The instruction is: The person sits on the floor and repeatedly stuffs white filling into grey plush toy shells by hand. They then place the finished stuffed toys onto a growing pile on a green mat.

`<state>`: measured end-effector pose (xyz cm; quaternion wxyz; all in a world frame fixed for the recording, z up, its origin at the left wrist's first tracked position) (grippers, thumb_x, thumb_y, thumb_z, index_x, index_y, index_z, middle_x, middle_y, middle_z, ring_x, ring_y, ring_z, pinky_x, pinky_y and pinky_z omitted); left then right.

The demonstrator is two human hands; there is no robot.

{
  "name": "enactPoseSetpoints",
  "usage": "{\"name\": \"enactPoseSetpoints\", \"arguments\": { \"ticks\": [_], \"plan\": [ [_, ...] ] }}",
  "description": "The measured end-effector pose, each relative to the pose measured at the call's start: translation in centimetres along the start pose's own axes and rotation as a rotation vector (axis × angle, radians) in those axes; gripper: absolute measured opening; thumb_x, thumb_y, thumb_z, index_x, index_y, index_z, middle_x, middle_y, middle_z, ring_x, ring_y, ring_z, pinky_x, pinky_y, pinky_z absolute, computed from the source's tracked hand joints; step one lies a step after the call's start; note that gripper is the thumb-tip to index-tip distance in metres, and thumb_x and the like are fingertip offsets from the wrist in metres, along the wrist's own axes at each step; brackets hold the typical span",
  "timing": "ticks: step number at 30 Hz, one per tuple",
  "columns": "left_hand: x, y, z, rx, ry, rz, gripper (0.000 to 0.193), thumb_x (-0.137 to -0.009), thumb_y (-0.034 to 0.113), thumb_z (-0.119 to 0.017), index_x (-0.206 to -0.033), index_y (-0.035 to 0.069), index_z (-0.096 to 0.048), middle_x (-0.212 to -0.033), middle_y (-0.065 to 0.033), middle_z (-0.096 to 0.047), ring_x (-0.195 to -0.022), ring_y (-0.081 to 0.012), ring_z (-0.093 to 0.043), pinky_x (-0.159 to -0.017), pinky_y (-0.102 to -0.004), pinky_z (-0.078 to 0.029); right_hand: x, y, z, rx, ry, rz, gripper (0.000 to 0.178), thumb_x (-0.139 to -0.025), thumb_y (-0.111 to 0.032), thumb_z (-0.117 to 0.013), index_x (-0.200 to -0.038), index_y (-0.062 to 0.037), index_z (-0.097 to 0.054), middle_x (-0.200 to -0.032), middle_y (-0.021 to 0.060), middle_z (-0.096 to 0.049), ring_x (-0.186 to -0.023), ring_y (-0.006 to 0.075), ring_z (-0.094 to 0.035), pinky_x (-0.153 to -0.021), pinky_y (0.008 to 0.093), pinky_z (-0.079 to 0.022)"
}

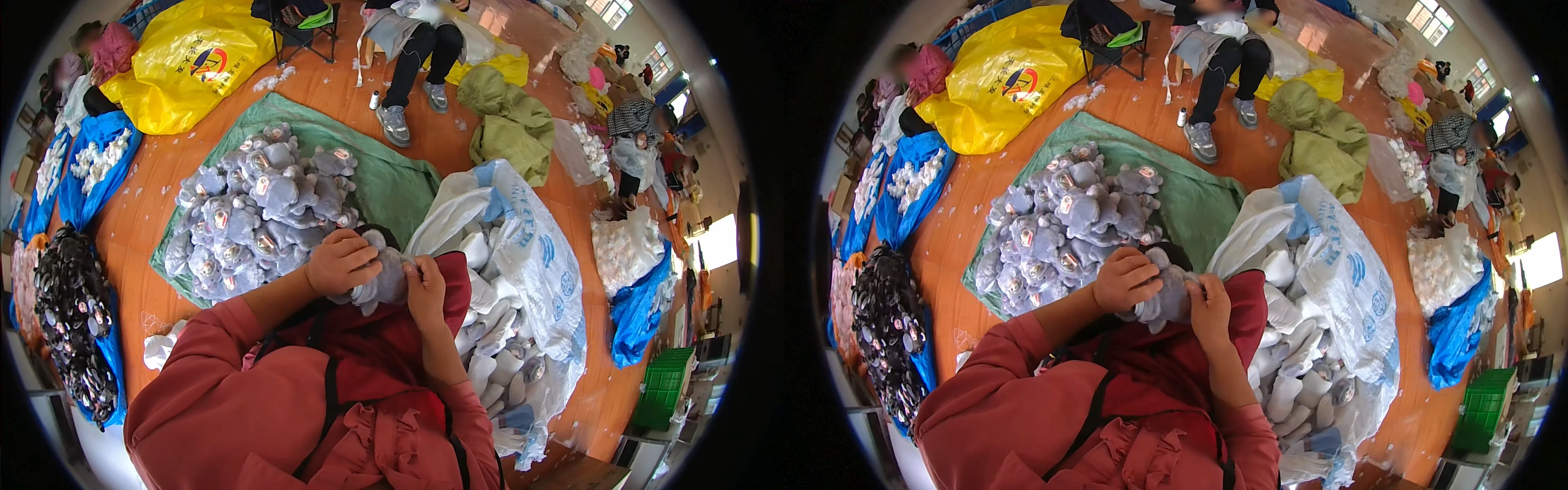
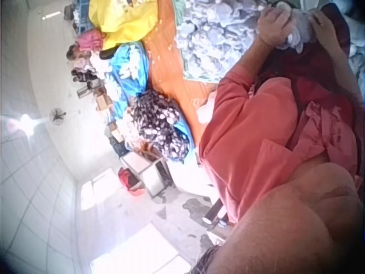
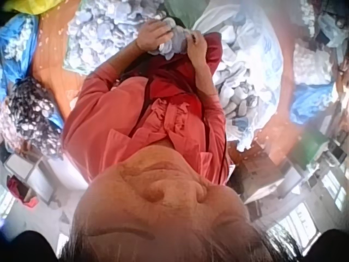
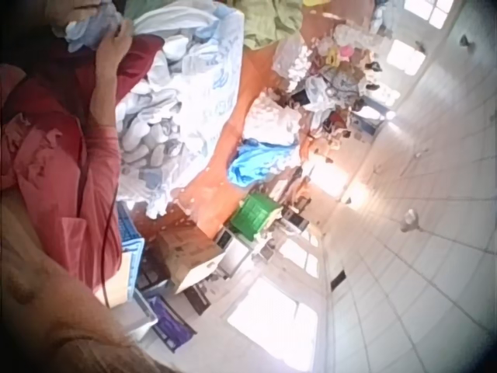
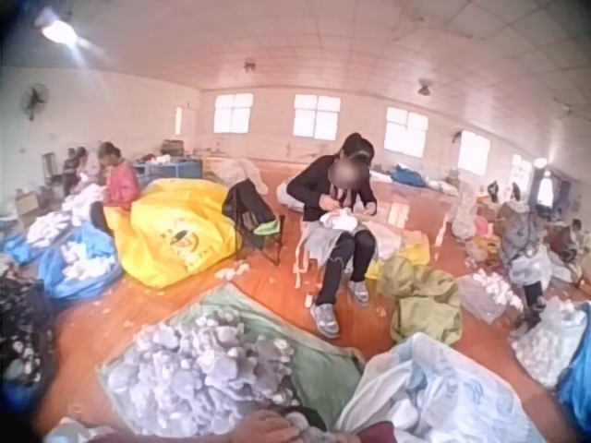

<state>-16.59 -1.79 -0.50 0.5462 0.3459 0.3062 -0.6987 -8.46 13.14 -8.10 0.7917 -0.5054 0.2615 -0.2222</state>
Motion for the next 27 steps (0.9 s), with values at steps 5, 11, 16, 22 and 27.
{"name": "enactPoseSetpoints", "arguments": {
  "ticks": [5,11,16,22,27],
  "plan": [
    [0.5,1.2,0.6,0.021,0.054,-0.079,0.020,-0.068,0.010,-0.070,-0.086,0.017,-0.065,-0.092,-0.0046,-0.056,-0.082,-0.0227,-0.059,-0.070,-0.0399,-0.051,-0.4,1.5,2.5,-0.131,0.153,-0.127,0.014,-0.093,-0.009,-0.059,-0.083,-0.0005,-0.057,-0.076,0.0032,-0.053,-0.073,0.0137,-0.050,-0.069,0.0280,-0.042],
    [1.4,0.1,0.4,0.134,0.024,0.002,0.022,-0.067,0.007,-0.072,-0.086,0.015,-0.064,-0.088,-0.0055,-0.054,-0.080,-0.0246,-0.057,-0.069,-0.0394,-0.049,0.1,6.9,4.5,-0.490,0.224,-0.373,0.018,-0.100,-0.014,-0.053,-0.086,-0.0070,-0.062,-0.073,-0.0059,-0.055,-0.069,0.0048,-0.047,-0.066,0.0212,-0.040],
    [1.4,-2.9,0.5,0.216,0.110,0.420,0.022,-0.070,0.003,-0.071,-0.090,0.009,-0.064,-0.090,-0.0088,-0.056,-0.080,-0.0284,-0.058,-0.068,-0.0393,-0.050,0.1,9.3,3.5,-0.241,0.253,-0.421,0.023,-0.101,-0.019,-0.051,-0.089,-0.0027,-0.061,-0.076,0.0030,-0.058,-0.070,0.0129,-0.051,-0.068,0.0288,-0.043],
    [0.2,-3.9,1.5,0.289,0.143,0.538,0.024,-0.071,-0.006,-0.070,-0.090,0.007,-0.065,-0.089,-0.0102,-0.062,-0.074,-0.0289,-0.063,-0.062,-0.0348,-0.051,-0.4,6.2,3.0,0.107,0.155,-0.296,0.027,-0.100,-0.022,-0.049,-0.098,0.0011,-0.062,-0.090,0.0177,-0.065,-0.084,0.0292,-0.063,-0.079,0.0384,-0.048],
    [-0.6,-4.2,3.6,0.270,0.161,0.654,0.022,-0.071,-0.008,-0.070,-0.087,0.007,-0.065,-0.088,-0.0097,-0.063,-0.072,-0.0280,-0.063,-0.061,-0.0332,-0.050,-0.9,6.1,2.0,0.069,-0.013,-0.290,0.024,-0.100,-0.021,-0.051,-0.100,0.0004,-0.062,-0.090,0.0168,-0.065,-0.084,0.0273,-0.063,-0.079,0.0362,-0.049]
  ]
}}
Point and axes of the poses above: each hand's wrist, its own x-axis away from the middle knuckle, its own z-axis out of the back of the hand, y = z × x, the point moved 9 cm from there along -x, towards the middle knuckle
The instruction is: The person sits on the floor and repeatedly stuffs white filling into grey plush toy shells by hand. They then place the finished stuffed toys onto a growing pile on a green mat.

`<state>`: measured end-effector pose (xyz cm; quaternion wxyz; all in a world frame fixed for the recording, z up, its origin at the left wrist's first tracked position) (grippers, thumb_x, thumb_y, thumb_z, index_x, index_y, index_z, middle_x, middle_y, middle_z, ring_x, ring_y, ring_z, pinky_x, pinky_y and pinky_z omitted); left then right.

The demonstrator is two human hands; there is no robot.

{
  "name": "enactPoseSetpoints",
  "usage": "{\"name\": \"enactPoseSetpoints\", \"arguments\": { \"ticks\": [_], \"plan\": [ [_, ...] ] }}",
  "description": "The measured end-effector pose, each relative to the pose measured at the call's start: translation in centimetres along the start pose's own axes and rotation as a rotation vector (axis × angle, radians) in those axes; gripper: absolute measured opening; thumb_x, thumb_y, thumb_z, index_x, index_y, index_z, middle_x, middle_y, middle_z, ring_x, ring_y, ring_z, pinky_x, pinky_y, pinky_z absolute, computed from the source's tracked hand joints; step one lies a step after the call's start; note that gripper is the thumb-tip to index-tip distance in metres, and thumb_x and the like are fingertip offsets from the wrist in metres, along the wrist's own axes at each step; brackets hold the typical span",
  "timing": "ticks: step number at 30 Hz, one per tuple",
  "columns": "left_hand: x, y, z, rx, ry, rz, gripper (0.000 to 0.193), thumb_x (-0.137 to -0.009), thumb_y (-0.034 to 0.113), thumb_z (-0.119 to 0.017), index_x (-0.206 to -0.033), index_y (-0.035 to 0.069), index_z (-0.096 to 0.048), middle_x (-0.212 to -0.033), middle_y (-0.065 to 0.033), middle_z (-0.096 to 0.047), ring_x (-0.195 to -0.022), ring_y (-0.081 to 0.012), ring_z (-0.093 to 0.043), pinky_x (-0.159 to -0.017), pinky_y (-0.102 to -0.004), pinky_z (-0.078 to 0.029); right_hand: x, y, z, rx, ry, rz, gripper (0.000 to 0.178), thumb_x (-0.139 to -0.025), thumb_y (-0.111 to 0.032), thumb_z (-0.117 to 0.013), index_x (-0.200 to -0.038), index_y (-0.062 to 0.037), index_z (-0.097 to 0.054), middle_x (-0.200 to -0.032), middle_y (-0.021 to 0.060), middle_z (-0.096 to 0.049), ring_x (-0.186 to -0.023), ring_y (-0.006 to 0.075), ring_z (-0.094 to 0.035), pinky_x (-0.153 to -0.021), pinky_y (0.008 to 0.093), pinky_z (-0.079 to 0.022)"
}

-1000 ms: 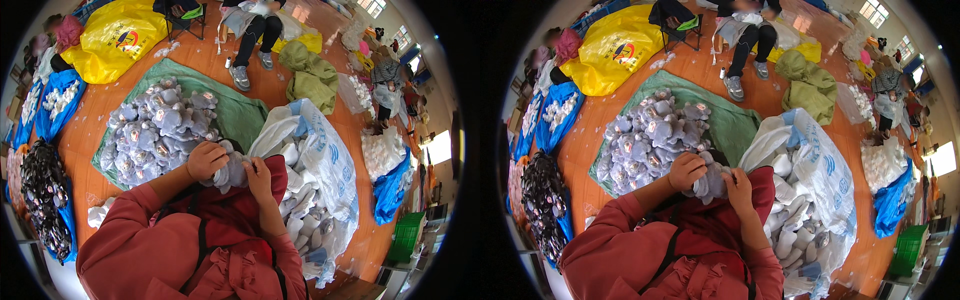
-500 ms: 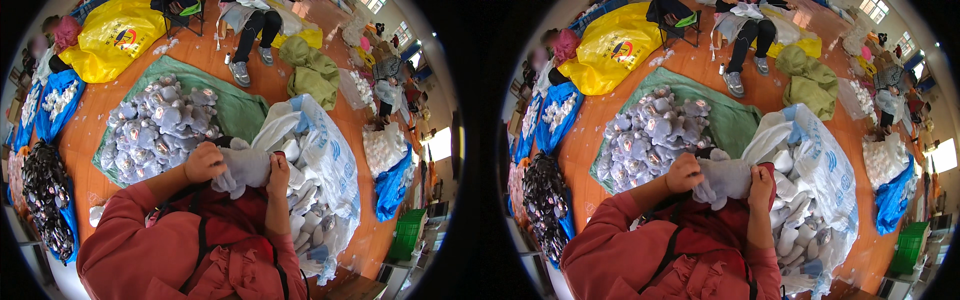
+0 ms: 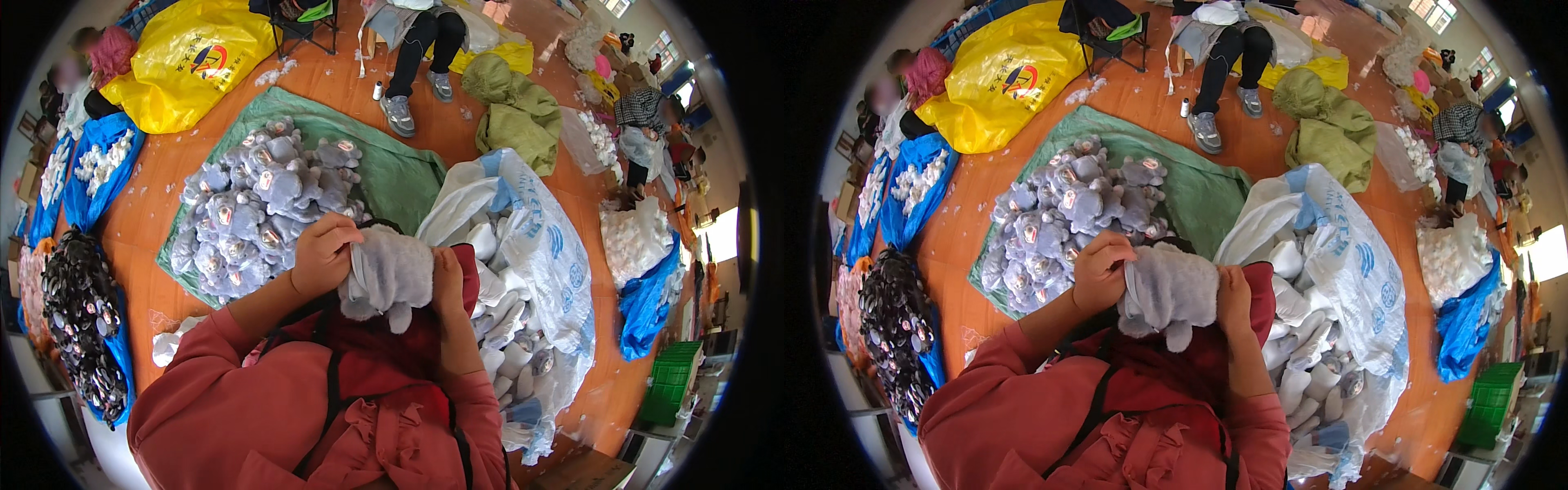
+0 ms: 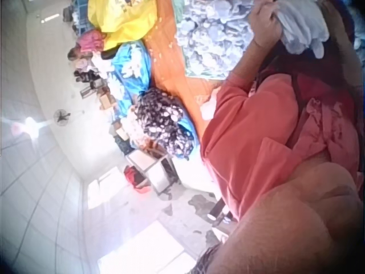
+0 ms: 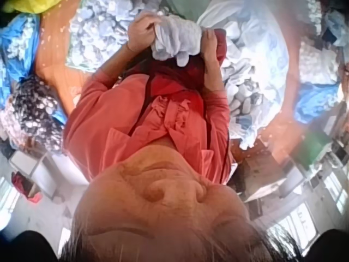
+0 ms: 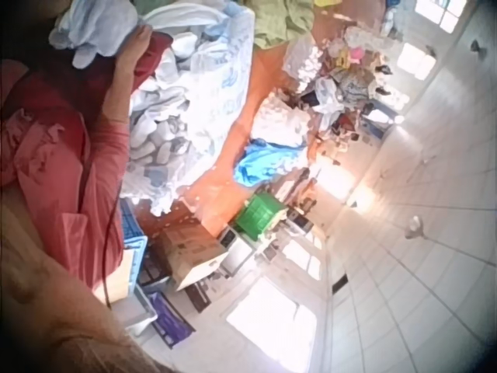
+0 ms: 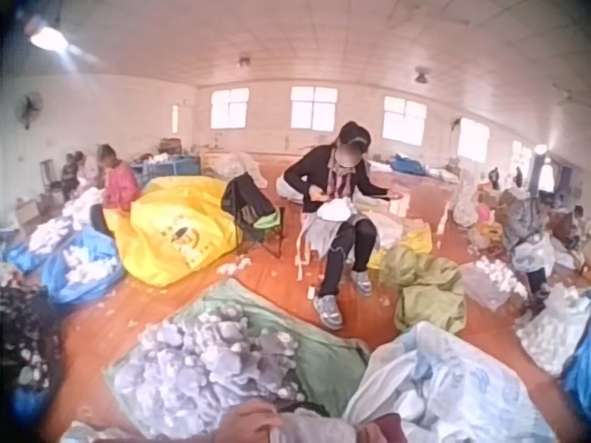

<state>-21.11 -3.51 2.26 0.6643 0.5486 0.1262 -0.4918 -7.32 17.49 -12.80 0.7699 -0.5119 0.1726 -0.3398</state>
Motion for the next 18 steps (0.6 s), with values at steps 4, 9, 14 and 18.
{"name": "enactPoseSetpoints", "arguments": {
  "ticks": [4,9,14,18],
  "plan": [
    [-0.3,0.5,-0.2,0.024,-0.017,0.070,0.024,-0.067,-0.008,-0.068,-0.084,0.007,-0.066,-0.086,-0.0090,-0.062,-0.074,-0.0279,-0.062,-0.063,-0.0340,-0.050,-0.6,0.9,-1.8,-0.004,-0.167,0.021,0.017,-0.098,-0.015,-0.055,-0.102,-0.0002,-0.061,-0.090,0.0148,-0.065,-0.084,0.0226,-0.062,-0.078,0.0327,-0.049],
    [-2.5,2.7,-0.7,-0.182,-0.161,-0.013,0.026,-0.059,-0.004,-0.067,-0.082,0.008,-0.066,-0.082,-0.0080,-0.058,-0.073,-0.0286,-0.058,-0.063,-0.0360,-0.047,-0.8,-3.3,-0.4,-0.152,-0.126,0.146,0.015,-0.093,-0.007,-0.062,-0.107,-0.0024,-0.060,-0.091,0.0092,-0.064,-0.084,0.0157,-0.061,-0.078,0.0283,-0.048],
    [-4.0,4.6,-2.1,-0.352,-0.255,-0.060,0.029,-0.056,-0.001,-0.067,-0.084,0.008,-0.065,-0.081,-0.0079,-0.054,-0.072,-0.0295,-0.056,-0.060,-0.0385,-0.047,2.3,-13.5,1.3,-0.213,-0.301,0.547,0.029,-0.080,-0.004,-0.076,-0.105,-0.0049,-0.061,-0.098,0.0059,-0.062,-0.090,0.0167,-0.059,-0.080,0.0272,-0.047],
    [-4.2,4.8,-3.1,-0.367,-0.284,0.000,0.028,-0.059,-0.001,-0.066,-0.085,0.008,-0.063,-0.081,-0.0085,-0.053,-0.078,-0.0302,-0.057,-0.064,-0.0393,-0.049,3.5,-14.4,0.2,-0.050,-0.239,0.591,0.033,-0.071,-0.001,-0.080,-0.097,-0.0047,-0.060,-0.097,0.0080,-0.061,-0.086,0.0239,-0.061,-0.076,0.0308,-0.049]
  ]
}}
Point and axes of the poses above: each hand's wrist, its own x-axis away from the middle knuckle, its own z-axis out of the back of the hand, y = z × x, the point moved 9 cm from there along -x, towards the middle knuckle
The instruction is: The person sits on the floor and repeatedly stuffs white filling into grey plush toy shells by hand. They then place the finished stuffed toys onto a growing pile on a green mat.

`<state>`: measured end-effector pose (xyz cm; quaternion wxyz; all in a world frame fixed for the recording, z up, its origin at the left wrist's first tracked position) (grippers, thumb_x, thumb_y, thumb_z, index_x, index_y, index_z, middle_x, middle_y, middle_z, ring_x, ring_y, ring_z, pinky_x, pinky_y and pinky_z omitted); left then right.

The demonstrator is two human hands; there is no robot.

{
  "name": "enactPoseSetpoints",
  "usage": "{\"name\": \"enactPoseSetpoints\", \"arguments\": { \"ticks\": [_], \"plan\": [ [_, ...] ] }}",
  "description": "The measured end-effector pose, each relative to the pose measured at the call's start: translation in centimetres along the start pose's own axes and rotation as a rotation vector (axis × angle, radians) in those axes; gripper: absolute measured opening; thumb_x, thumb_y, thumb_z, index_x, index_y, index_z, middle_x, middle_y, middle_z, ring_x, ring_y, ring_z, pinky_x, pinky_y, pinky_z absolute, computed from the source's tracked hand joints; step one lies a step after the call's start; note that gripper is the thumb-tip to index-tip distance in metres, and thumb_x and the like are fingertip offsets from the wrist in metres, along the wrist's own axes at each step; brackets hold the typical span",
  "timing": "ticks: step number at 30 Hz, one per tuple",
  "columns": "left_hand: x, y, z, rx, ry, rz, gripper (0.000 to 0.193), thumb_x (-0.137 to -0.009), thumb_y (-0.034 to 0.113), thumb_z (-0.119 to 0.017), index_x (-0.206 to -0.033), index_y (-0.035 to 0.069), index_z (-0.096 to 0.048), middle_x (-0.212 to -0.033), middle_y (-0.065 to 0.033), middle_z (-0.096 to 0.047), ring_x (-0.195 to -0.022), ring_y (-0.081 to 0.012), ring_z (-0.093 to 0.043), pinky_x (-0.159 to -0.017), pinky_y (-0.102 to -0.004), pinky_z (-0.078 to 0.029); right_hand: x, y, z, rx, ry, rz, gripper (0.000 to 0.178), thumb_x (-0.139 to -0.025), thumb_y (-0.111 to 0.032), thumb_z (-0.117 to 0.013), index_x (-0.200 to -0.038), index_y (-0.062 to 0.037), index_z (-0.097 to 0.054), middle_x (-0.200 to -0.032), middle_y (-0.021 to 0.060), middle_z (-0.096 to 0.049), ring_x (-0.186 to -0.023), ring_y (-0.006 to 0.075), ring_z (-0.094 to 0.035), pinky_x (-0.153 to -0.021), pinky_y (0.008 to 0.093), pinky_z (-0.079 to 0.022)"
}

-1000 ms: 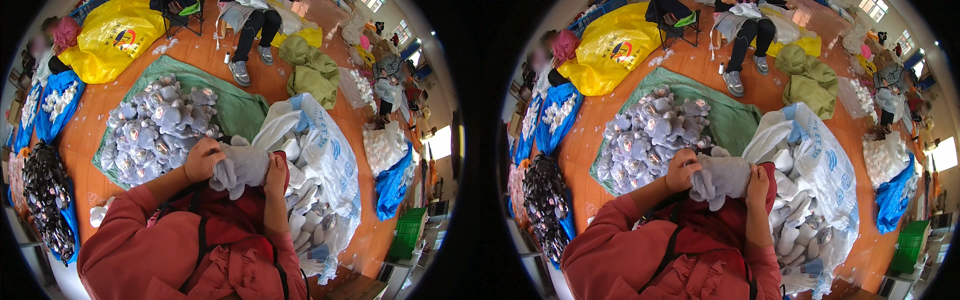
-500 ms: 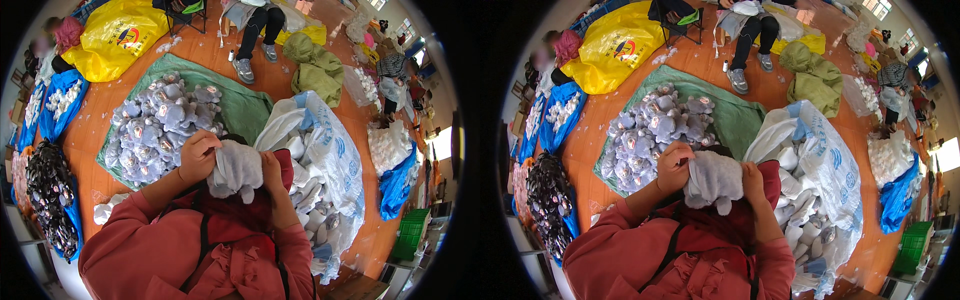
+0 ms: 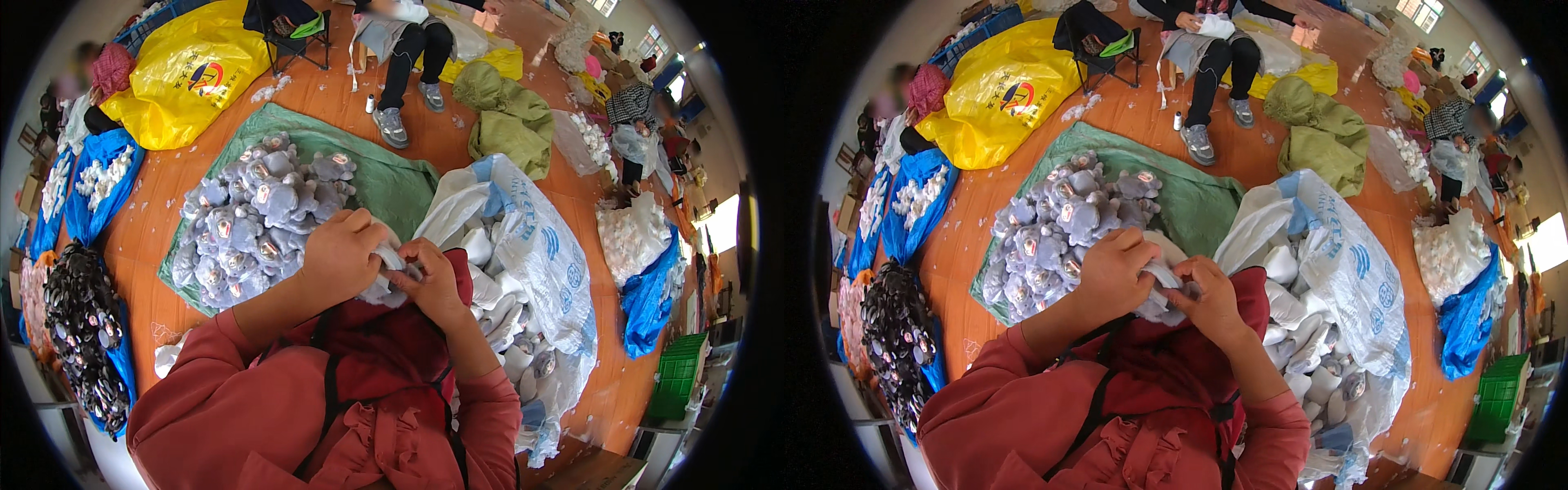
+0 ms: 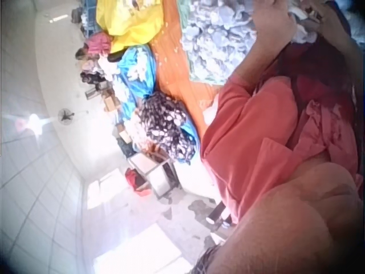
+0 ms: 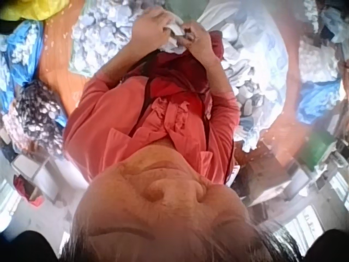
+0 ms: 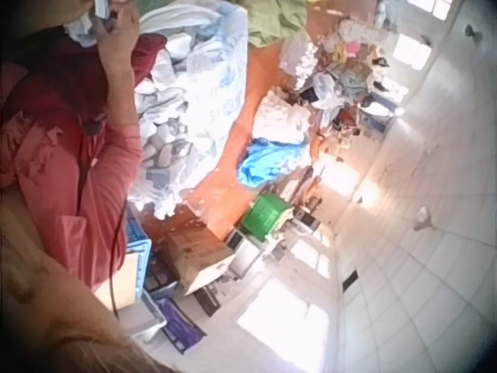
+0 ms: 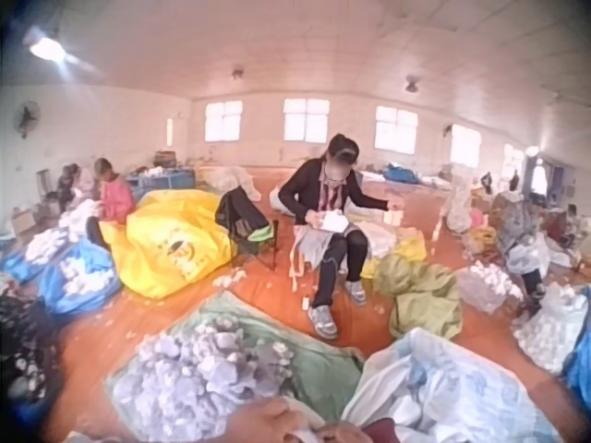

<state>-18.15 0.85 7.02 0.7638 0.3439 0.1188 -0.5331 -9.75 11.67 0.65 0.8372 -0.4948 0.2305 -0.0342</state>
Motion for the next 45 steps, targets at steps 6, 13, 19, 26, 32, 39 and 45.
{"name": "enactPoseSetpoints", "arguments": {
  "ticks": [6,13,19,26,32,39,45],
  "plan": [
    [-0.4,1.3,-0.3,0.179,-0.091,-0.049,0.027,-0.063,-0.002,-0.065,-0.088,0.008,-0.062,-0.088,-0.0088,-0.057,-0.085,-0.0312,-0.058,-0.067,-0.0398,-0.049,0.3,0.3,1.5,-0.024,0.129,-0.044,0.030,-0.070,0.005,-0.073,-0.092,-0.0061,-0.057,-0.090,0.0070,-0.057,-0.077,0.0198,-0.059,-0.065,0.0294,-0.049],
    [-0.5,1.8,0.6,0.272,-0.193,-0.057,0.020,-0.072,0.004,-0.067,-0.090,0.008,-0.058,-0.092,-0.0077,-0.056,-0.080,-0.0304,-0.058,-0.068,-0.0412,-0.049,-0.2,-0.5,2.2,-0.120,0.159,0.001,0.030,-0.069,0.010,-0.066,-0.088,-0.0074,-0.051,-0.089,0.0043,-0.051,-0.071,0.0154,-0.050,-0.061,0.0266,-0.043],
    [-0.6,1.5,0.2,0.007,-0.304,-0.115,0.021,-0.072,0.004,-0.068,-0.089,0.006,-0.055,-0.090,-0.0126,-0.052,-0.077,-0.0332,-0.060,-0.064,-0.0420,-0.049,-1.0,-2.7,1.0,-0.072,-0.014,-0.013,0.029,-0.070,0.010,-0.062,-0.091,-0.0064,-0.051,-0.093,0.0073,-0.051,-0.074,0.0201,-0.052,-0.063,0.0292,-0.044],
    [-0.6,1.2,-0.7,-0.063,-0.298,-0.200,0.022,-0.070,0.004,-0.066,-0.088,0.005,-0.053,-0.088,-0.0131,-0.049,-0.075,-0.0336,-0.059,-0.063,-0.0441,-0.048,-0.7,-0.9,0.8,0.157,-0.170,-0.103,0.025,-0.075,0.000,-0.066,-0.097,-0.0042,-0.053,-0.094,0.0137,-0.056,-0.080,0.0292,-0.058,-0.068,0.0375,-0.048],
    [-1.9,-0.7,-0.9,0.328,-0.482,0.130,0.027,-0.078,0.010,-0.070,-0.102,0.005,-0.059,-0.100,-0.0108,-0.059,-0.083,-0.0289,-0.063,-0.071,-0.0369,-0.052,0.2,3.0,2.1,-0.050,-0.100,-0.401,0.025,-0.081,-0.007,-0.069,-0.100,-0.0029,-0.054,-0.081,0.0088,-0.060,-0.070,0.0200,-0.058,-0.066,0.0321,-0.047],
    [0.6,-2.1,-1.4,0.750,-0.501,0.020,0.051,-0.081,0.023,-0.078,-0.125,0.007,-0.058,-0.128,-0.0093,-0.055,-0.121,-0.0259,-0.053,-0.092,-0.0347,-0.050,1.3,5.7,2.3,-0.360,-0.020,-0.437,0.021,-0.083,0.002,-0.066,-0.100,-0.0038,-0.056,-0.086,-0.0014,-0.059,-0.076,0.0075,-0.055,-0.068,0.0227,-0.044],
    [2.1,-3.1,-3.4,0.831,-0.552,0.141,0.040,-0.088,0.013,-0.071,-0.124,0.003,-0.060,-0.133,-0.0120,-0.053,-0.119,-0.0217,-0.054,-0.097,-0.0320,-0.044,1.4,5.7,1.0,-0.596,-0.005,-0.487,0.022,-0.085,0.004,-0.064,-0.104,-0.0038,-0.058,-0.093,0.0006,-0.062,-0.083,0.0080,-0.057,-0.074,0.0222,-0.046]
  ]
}}
Point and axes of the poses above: each hand's wrist, its own x-axis away from the middle knuckle, its own z-axis out of the back of the hand, y = z × x, the point moved 9 cm from there along -x, towards the middle knuckle
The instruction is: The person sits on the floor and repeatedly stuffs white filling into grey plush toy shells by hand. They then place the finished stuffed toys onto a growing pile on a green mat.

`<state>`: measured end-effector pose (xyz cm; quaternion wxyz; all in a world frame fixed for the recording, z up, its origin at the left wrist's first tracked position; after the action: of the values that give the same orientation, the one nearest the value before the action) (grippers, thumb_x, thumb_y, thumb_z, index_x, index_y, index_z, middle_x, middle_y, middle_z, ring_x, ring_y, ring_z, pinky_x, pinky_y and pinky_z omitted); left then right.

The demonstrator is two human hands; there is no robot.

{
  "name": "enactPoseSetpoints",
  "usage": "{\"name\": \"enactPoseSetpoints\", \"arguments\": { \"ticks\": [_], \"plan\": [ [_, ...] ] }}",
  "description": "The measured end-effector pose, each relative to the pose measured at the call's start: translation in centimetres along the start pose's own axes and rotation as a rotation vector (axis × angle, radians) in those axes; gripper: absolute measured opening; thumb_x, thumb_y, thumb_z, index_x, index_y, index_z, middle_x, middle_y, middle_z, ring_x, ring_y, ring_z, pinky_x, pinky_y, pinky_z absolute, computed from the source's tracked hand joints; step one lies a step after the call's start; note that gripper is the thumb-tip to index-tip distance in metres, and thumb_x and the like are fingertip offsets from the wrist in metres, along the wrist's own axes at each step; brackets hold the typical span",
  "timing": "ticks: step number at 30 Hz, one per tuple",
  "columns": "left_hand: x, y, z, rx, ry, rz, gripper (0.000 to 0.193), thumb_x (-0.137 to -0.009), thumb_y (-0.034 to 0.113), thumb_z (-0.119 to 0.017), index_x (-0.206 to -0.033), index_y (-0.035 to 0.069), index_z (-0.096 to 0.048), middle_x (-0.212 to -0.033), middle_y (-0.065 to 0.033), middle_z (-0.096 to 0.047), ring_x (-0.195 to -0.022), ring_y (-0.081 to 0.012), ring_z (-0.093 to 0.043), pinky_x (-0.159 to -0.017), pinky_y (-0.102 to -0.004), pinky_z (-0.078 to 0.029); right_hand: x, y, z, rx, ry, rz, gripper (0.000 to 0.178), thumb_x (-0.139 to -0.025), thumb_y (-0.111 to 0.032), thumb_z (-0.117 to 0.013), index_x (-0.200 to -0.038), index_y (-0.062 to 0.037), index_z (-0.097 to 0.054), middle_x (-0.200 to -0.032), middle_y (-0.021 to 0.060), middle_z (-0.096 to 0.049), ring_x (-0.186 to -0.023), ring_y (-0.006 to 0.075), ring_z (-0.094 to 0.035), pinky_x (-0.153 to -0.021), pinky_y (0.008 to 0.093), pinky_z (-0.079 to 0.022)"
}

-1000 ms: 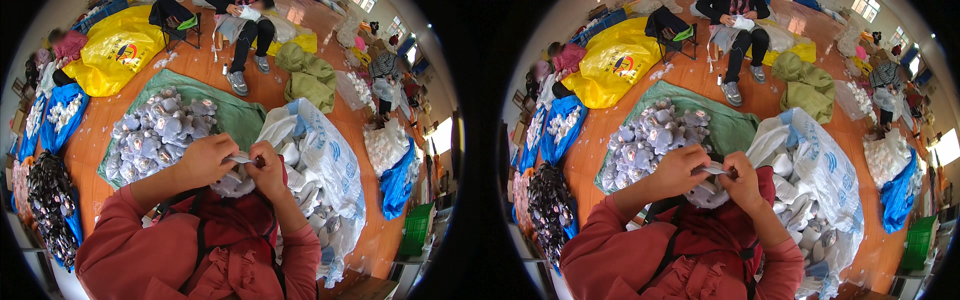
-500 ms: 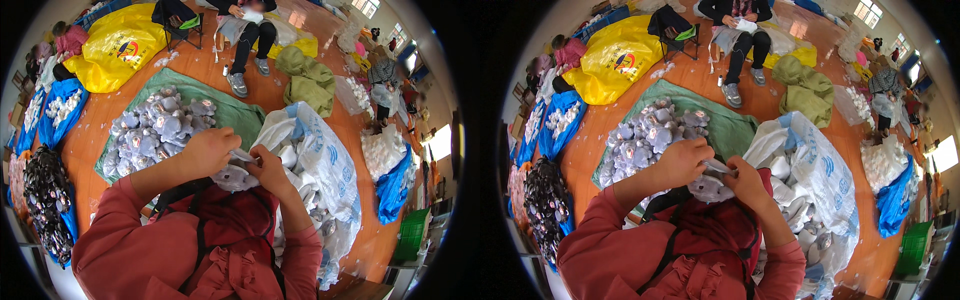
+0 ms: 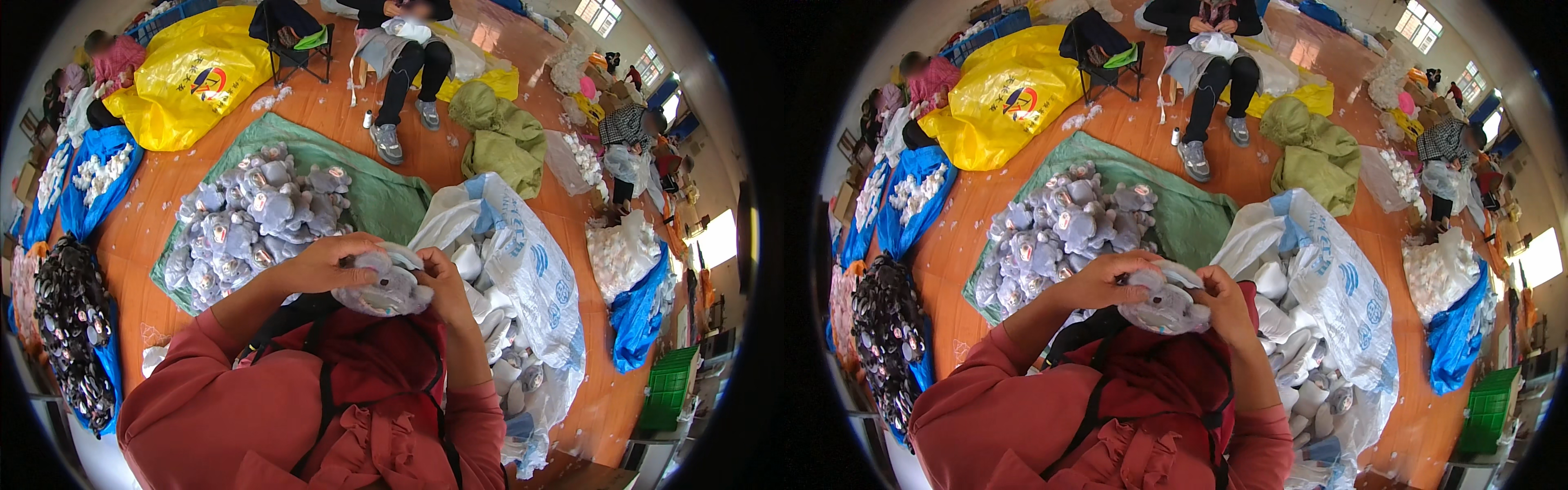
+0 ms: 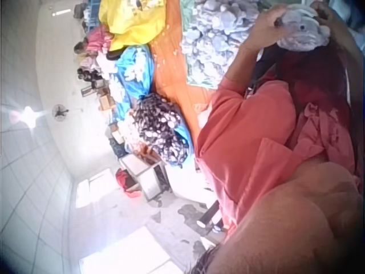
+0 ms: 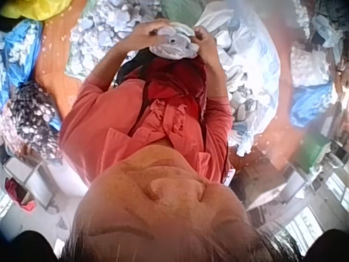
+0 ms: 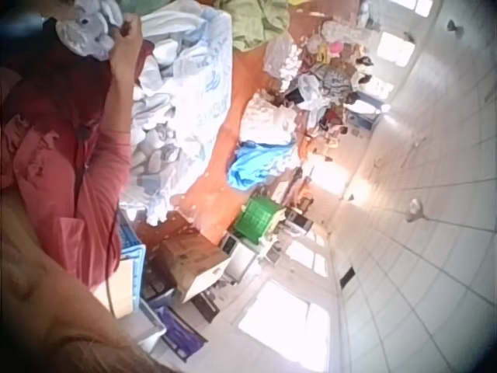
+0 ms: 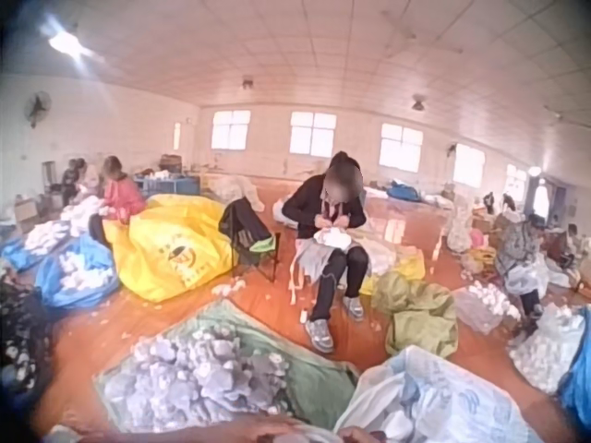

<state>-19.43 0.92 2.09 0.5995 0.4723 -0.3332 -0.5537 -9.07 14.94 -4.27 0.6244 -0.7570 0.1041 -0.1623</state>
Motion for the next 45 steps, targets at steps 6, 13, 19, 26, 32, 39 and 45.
{"name": "enactPoseSetpoints", "arguments": {
  "ticks": [6,13,19,26,32,39,45],
  "plan": [
    [0.1,-1.5,1.4,-0.035,0.339,-0.011,0.026,-0.094,0.006,-0.060,-0.119,0.000,-0.061,-0.111,-0.0078,-0.062,-0.100,-0.0148,-0.059,-0.086,-0.0269,-0.048,0.6,1.5,0.5,-0.150,0.085,0.061,0.024,-0.096,-0.009,-0.060,-0.118,-0.0025,-0.057,-0.102,-0.0002,-0.062,-0.090,0.0090,-0.057,-0.081,0.0243,-0.046],
    [0.4,-3.4,1.4,-0.054,0.454,0.222,0.013,-0.092,0.012,-0.063,-0.094,-0.001,-0.059,-0.076,-0.0091,-0.057,-0.069,-0.0141,-0.052,-0.064,-0.0306,-0.045,1.5,2.9,-0.6,-0.131,0.040,0.242,0.034,-0.100,-0.021,-0.058,-0.128,-0.0019,-0.057,-0.113,-0.0005,-0.060,-0.101,0.0086,-0.052,-0.090,0.0249,-0.042],
    [1.0,-6.3,0.8,0.254,0.488,0.251,0.018,-0.092,0.016,-0.065,-0.095,-0.001,-0.063,-0.077,-0.0042,-0.060,-0.070,-0.0104,-0.052,-0.065,-0.0280,-0.045,1.6,4.6,0.4,-0.013,0.202,0.186,0.023,-0.101,-0.018,-0.057,-0.115,-0.0017,-0.063,-0.101,-0.0030,-0.062,-0.090,0.0060,-0.052,-0.082,0.0215,-0.043],
    [0.9,-8.7,-0.4,0.849,0.378,0.374,0.038,-0.095,0.021,-0.062,-0.127,0.002,-0.054,-0.109,-0.0034,-0.060,-0.096,-0.0108,-0.057,-0.082,-0.0272,-0.048,1.1,5.6,1.6,-0.303,0.426,0.198,0.023,-0.104,-0.020,-0.050,-0.109,-0.0024,-0.063,-0.100,0.0000,-0.064,-0.088,0.0074,-0.057,-0.081,0.0223,-0.047],
    [3.0,-10.0,-3.5,0.783,0.302,0.421,0.041,-0.097,0.025,-0.061,-0.131,0.004,-0.053,-0.117,-0.0045,-0.061,-0.104,-0.0141,-0.059,-0.093,-0.0300,-0.047,0.5,5.9,2.9,-0.390,0.504,0.246,0.025,-0.105,-0.023,-0.048,-0.111,-0.0027,-0.062,-0.102,0.0016,-0.065,-0.091,0.0094,-0.059,-0.083,0.0258,-0.049],
    [4.0,-12.9,-3.5,1.054,0.703,0.490,0.024,-0.098,0.024,-0.060,-0.113,0.006,-0.064,-0.104,-0.0010,-0.067,-0.095,-0.0131,-0.062,-0.085,-0.0300,-0.050,0.4,7.8,2.6,-0.343,0.553,0.208,0.025,-0.103,-0.028,-0.053,-0.107,-0.0046,-0.062,-0.094,-0.0022,-0.059,-0.083,0.0062,-0.050,-0.076,0.0211,-0.041],
    [4.3,-13.6,-3.2,1.045,0.796,0.575,0.022,-0.099,0.026,-0.059,-0.112,0.008,-0.063,-0.101,-0.0015,-0.067,-0.093,-0.0149,-0.063,-0.082,-0.0320,-0.052,0.7,10.7,1.3,-0.227,0.400,-0.048,0.015,-0.100,-0.024,-0.059,-0.096,-0.0098,-0.060,-0.084,-0.0050,-0.057,-0.074,0.0052,-0.050,-0.067,0.0227,-0.044]
  ]
}}
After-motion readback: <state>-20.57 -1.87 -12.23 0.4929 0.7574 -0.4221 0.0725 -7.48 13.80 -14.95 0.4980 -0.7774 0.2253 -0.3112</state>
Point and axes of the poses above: each hand's wrist, its own x-axis away from the middle knuckle, its own z-axis out of the back of the hand, y = z × x, the point moved 9 cm from there along -x, towards the middle knuckle
